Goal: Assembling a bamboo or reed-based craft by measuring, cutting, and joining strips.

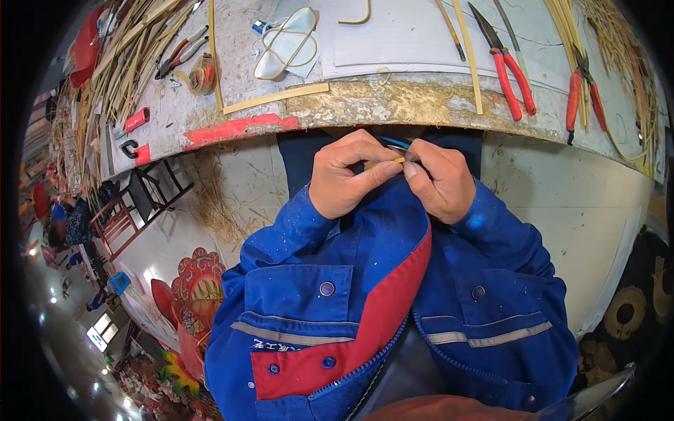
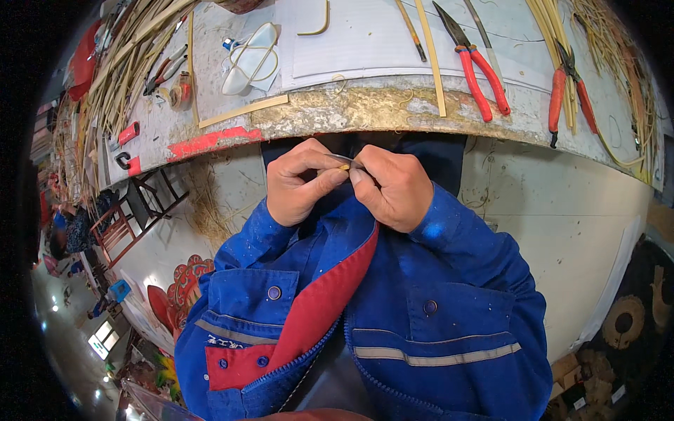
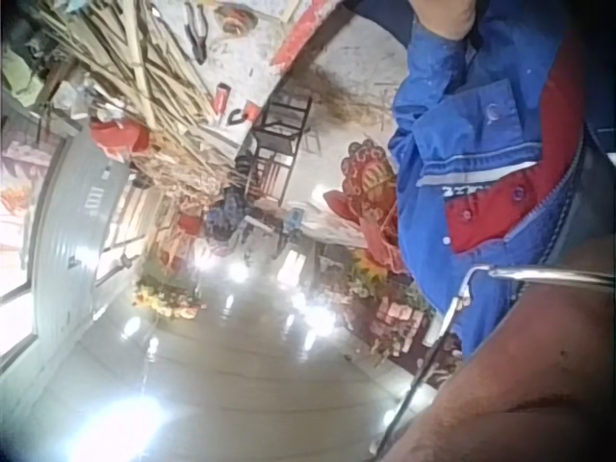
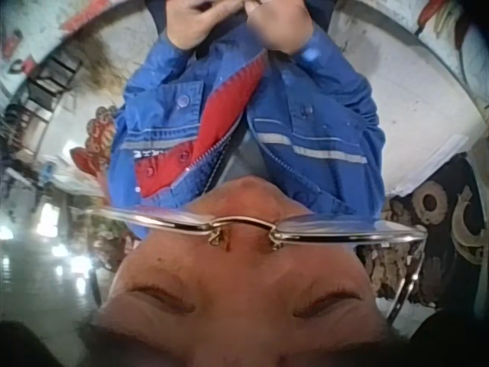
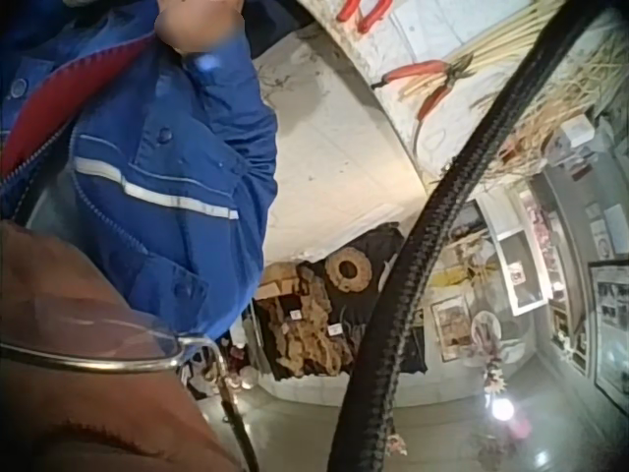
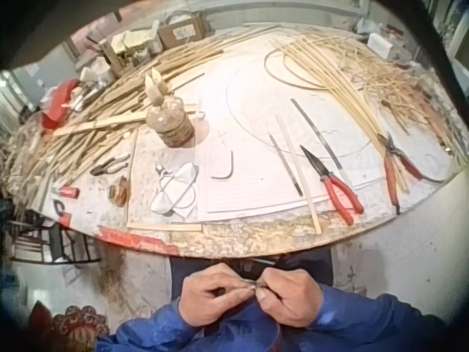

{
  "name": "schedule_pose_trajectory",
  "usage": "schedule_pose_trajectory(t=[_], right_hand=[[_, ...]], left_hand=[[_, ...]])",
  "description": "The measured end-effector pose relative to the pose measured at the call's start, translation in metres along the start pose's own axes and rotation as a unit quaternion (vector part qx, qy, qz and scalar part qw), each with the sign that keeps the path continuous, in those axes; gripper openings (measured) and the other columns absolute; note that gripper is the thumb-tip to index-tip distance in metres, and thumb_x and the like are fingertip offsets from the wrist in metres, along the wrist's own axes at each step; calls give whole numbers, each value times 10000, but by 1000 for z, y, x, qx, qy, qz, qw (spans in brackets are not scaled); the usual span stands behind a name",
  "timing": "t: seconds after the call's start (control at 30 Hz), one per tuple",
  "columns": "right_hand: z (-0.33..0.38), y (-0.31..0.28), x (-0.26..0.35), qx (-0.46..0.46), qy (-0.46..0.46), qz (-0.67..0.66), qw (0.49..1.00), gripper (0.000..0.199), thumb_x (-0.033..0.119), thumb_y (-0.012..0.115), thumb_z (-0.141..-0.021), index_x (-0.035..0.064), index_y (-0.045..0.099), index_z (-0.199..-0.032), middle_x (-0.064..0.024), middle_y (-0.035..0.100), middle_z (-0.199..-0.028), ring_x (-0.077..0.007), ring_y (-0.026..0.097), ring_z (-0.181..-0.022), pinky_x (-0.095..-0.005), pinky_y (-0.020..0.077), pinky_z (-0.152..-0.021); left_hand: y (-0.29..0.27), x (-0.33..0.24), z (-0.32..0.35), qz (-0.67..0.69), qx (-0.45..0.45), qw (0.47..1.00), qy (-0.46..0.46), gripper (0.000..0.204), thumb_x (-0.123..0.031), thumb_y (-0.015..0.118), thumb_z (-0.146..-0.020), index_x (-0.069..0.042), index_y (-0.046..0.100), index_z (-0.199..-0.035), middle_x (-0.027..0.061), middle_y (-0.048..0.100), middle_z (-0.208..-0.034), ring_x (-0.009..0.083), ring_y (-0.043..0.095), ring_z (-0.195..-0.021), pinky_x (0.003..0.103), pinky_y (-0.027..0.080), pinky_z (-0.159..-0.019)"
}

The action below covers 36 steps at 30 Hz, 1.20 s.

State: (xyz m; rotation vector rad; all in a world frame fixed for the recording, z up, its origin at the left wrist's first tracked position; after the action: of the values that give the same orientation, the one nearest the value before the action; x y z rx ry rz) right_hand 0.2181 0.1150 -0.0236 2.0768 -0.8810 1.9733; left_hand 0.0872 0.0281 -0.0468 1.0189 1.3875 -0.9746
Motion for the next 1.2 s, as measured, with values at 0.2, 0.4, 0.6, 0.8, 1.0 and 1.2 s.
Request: schedule_pose_trajectory(t=[0.2, 0.4, 0.6, 0.8, 1.0, 1.2], right_hand=[[1, 0, 0, 29, -7, 34, 999, 121, 81, 564, -969, -23, 565, -906, -179, 531, -746, -362, 560, -634, -410, 456, -594], [1, 1, 0, 64, -14, 64, 996, 91, 61, 571, -921, -26, 560, -896, -196, 528, -744, -392, 546, -616, -422, 453, -585], [2, -3, -4, 73, -9, 55, 996, 141, 85, 528, -931, -44, 581, -907, -186, 564, -744, -331, 576, -583, -386, 467, -577], [5, -11, -15, -2, 83, -86, 993, 299, 186, 459, -984, -60, 624, -945, -125, 606, -768, -186, 606, -616, -315, 487, -597], [10, -15, -22, -71, 164, -182, 967, 394, 277, 442, -998, -56, 650, -958, -102, 624, -787, -141, 603, -639, -283, 492, -612], [7, -8, -20, -33, 126, -146, 981, 409, 284, 440, -1011, -66, 650, -985, -100, 622, -778, -141, 599, -628, -286, 493, -605]], left_hand=[[1, 1, 3, -23, 6, 1000, 3, 147, -60, 837, -880, -24, 804, -1019, 71, 692, -848, 137, 626, -754, 278, 489, -667], [6, -4, 3, -59, 41, 997, 5, 121, -50, 821, -881, -26, 802, -998, 66, 682, -836, 135, 621, -734, 277, 485, -652], [12, -8, -3, -79, 53, 995, 36, 160, -36, 819, -870, -33, 795, -1028, 72, 691, -848, 135, 625, -734, 272, 493, -663], [4, -2, 4, 37, -37, 998, -29, 180, -17, 762, -936, 27, 715, -1104, 130, 708, -962, 183, 694, -849, 295, 547, -746], [0, 0, 8, 152, -75, 984, -46, 160, -14, 754, -960, 62, 725, -1098, 119, 727, -1004, 145, 683, -876, 284, 549, -778], [-5, -1, 9, 110, -78, 990, -46, 119, -4, 757, -954, 52, 739, -1057, 133, 730, -1006, 164, 702, -882, 274, 561, -769]])
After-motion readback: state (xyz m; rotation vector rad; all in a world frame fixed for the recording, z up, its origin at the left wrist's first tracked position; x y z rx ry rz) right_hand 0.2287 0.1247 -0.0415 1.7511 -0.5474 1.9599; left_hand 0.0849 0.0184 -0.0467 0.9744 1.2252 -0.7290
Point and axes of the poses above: each hand's wrist, its own z-axis away from the middle knuckle, its own y-axis out of the palm, x = y × z, the point moved 8 cm from there along -z, towards the middle knuckle
